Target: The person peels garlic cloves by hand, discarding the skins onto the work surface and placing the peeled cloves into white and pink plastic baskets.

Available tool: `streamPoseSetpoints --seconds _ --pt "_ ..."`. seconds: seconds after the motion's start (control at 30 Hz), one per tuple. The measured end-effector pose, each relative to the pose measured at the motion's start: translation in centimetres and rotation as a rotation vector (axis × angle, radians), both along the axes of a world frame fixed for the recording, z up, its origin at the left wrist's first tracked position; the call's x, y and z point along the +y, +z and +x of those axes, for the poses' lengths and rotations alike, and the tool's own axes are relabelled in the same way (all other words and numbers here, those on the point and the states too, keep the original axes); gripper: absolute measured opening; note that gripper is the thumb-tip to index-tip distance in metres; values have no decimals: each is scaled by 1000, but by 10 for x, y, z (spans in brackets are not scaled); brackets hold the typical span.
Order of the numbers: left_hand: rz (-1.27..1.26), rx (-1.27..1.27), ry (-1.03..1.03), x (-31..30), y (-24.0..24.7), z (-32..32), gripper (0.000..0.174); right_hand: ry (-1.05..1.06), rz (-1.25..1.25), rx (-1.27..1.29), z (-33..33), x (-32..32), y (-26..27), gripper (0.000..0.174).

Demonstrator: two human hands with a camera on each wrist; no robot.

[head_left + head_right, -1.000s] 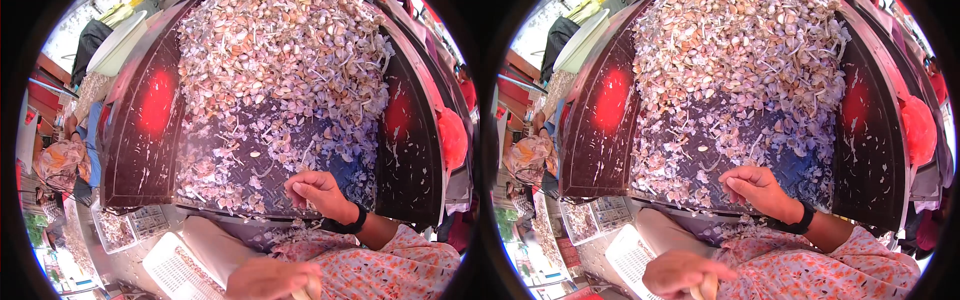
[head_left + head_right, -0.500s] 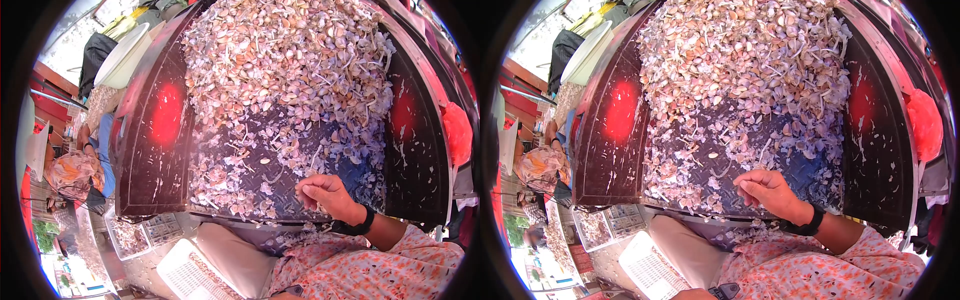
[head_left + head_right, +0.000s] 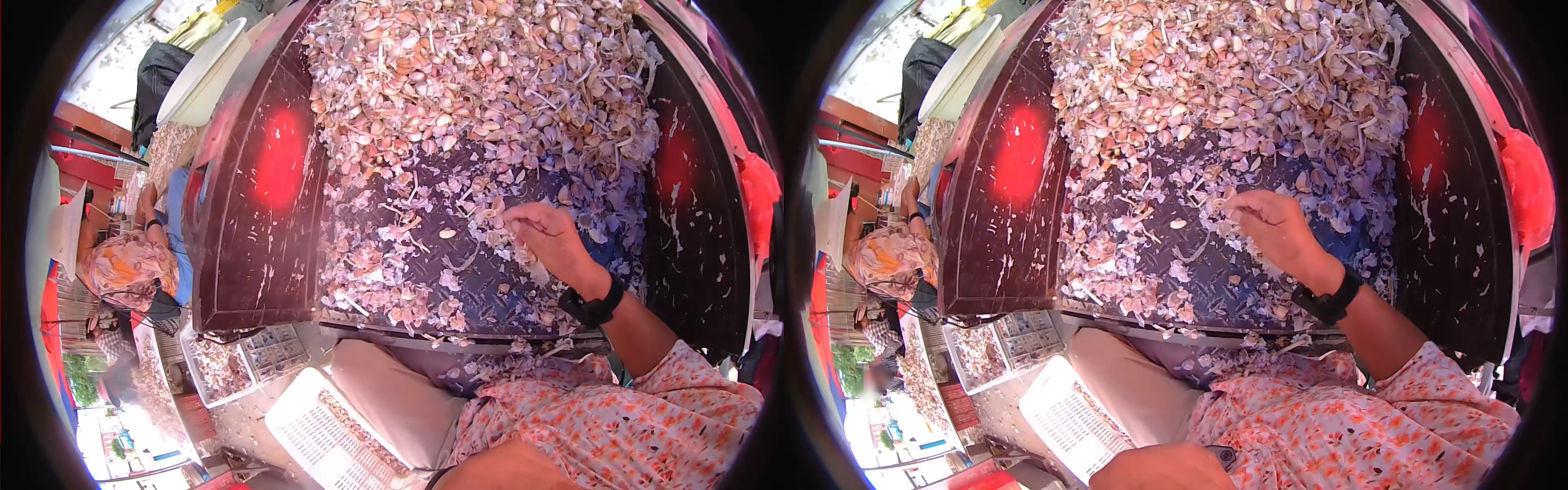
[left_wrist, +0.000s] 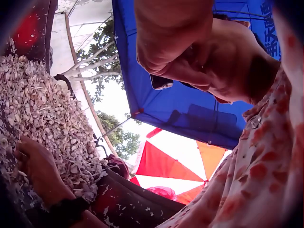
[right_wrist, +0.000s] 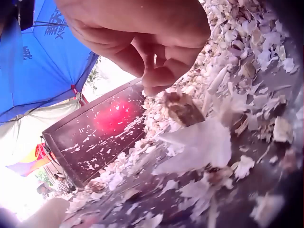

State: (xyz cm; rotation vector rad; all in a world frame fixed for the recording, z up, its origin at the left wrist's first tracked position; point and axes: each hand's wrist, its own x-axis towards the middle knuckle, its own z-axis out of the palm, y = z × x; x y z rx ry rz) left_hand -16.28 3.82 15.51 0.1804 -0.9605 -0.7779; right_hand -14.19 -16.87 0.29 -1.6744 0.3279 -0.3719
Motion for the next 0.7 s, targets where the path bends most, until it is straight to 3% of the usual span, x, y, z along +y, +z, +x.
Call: streamPoseSetpoints --seconds 0.03,0.07,0.13,0.2,0.27,0.3,0.33,0.37,0.4,0.47,0.53,0.57,0.6,0.67,0.7 --pt "-63 7 36 -6 -4 -2 27 -14 -376 -57 9 -7 -6 19" --pt "-120 16 73 -7 -7 -3 25 -10 -363 -55 16 -9 -7 19" --pt "-129 0 108 -5 -16 -6 22 1 -661 93 30 -13 -6 25" --pt "-161 -8 137 -2 -25 4 20 22 -743 100 39 -18 -16 27" --pt "14 -154 -117 8 -36 37 41 118 -879 132 49 -25 -23 23" --pt "46 -197 -174 7 -49 48 42 134 -934 149 52 -26 -24 18" --pt "429 215 234 16 -40 17 29 134 -948 154 54 -26 -22 18" --pt "663 304 410 14 -43 13 28 145 -1036 176 55 -26 -20 16" --pt "816 423 477 9 -50 18 25 156 -1123 196 56 -27 -20 15" --pt "1092 376 622 -1 -72 34 26 144 -1290 93 56 -34 -23 11" --pt "1130 324 686 -6 -90 45 25 138 -617 57 56 -34 -12 7" --pt "1177 270 752 -8 -99 50 25 96 -124 231 49 -29 1 12" --pt "1179 271 749 -9 -110 57 25 94 -123 234 44 -28 10 12" --pt "1340 33 769 -12 -133 73 25 50 548 158 36 -28 18 15" --pt "1431 -78 788 -12 -143 80 26 119 698 131 31 -30 18 19"
